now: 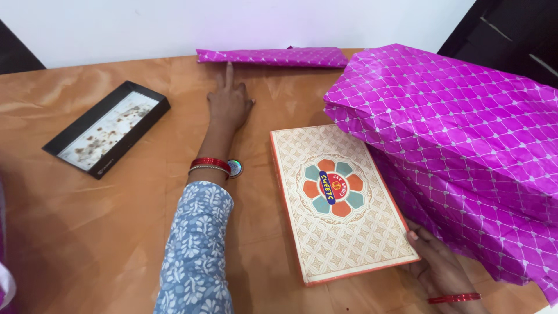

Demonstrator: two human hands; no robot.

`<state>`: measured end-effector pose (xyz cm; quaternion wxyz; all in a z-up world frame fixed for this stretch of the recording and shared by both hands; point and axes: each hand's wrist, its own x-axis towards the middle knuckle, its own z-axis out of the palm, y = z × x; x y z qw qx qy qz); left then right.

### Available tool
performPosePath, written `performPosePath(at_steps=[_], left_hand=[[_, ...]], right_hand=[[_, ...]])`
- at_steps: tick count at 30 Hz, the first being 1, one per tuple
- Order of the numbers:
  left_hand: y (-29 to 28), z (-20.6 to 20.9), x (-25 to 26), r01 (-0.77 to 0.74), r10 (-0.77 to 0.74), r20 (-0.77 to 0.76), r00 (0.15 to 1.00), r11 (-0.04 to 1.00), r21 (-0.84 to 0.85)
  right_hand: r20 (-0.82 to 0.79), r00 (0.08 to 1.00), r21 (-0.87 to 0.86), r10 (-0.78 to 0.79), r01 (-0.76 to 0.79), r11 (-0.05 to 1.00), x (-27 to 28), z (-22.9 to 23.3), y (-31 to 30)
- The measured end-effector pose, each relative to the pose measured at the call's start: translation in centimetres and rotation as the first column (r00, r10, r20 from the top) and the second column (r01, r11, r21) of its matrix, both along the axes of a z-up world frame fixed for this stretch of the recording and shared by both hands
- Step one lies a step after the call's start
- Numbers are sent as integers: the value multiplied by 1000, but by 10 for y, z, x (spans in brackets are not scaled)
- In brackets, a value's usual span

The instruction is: The person places a rectangular box on a table and wraps it with purple patterned paper. They fold the paper around the box, tuck the edges, and smooth the surface to create a neat package. The person repeats the wrapping process on a second box.

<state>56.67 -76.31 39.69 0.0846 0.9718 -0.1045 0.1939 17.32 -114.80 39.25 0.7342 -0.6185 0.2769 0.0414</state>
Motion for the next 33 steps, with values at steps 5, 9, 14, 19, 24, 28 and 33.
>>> performPosePath(at_steps=[5,9,14,19,24,28,33], left_hand=[[4,6,8,-33,19,73,997,981,193],[10,6,18,-65,23,154,988,960,273],[21,13,1,-6,-70,224,972,947,322],[40,58,-50,82,-167,455,875,976,202],[65,135,-135,225,-137,581,802,971,-81],[87,195,-196,495,-208,656,725,820,-288],[136,214,-246,508,-238,456,858,254,-823]], right_hand=[[-4,1000,-2,-25,25,1000,8,9,3],[-9,1000,-43,6,-7,999,17,19,15],[-18,999,-71,39,-40,997,24,27,25],[5,998,-35,69,-68,997,25,34,26],[60,993,-18,104,-103,994,28,29,26],[105,986,12,129,-131,991,25,24,29],[171,974,20,145,-151,988,18,27,36]])
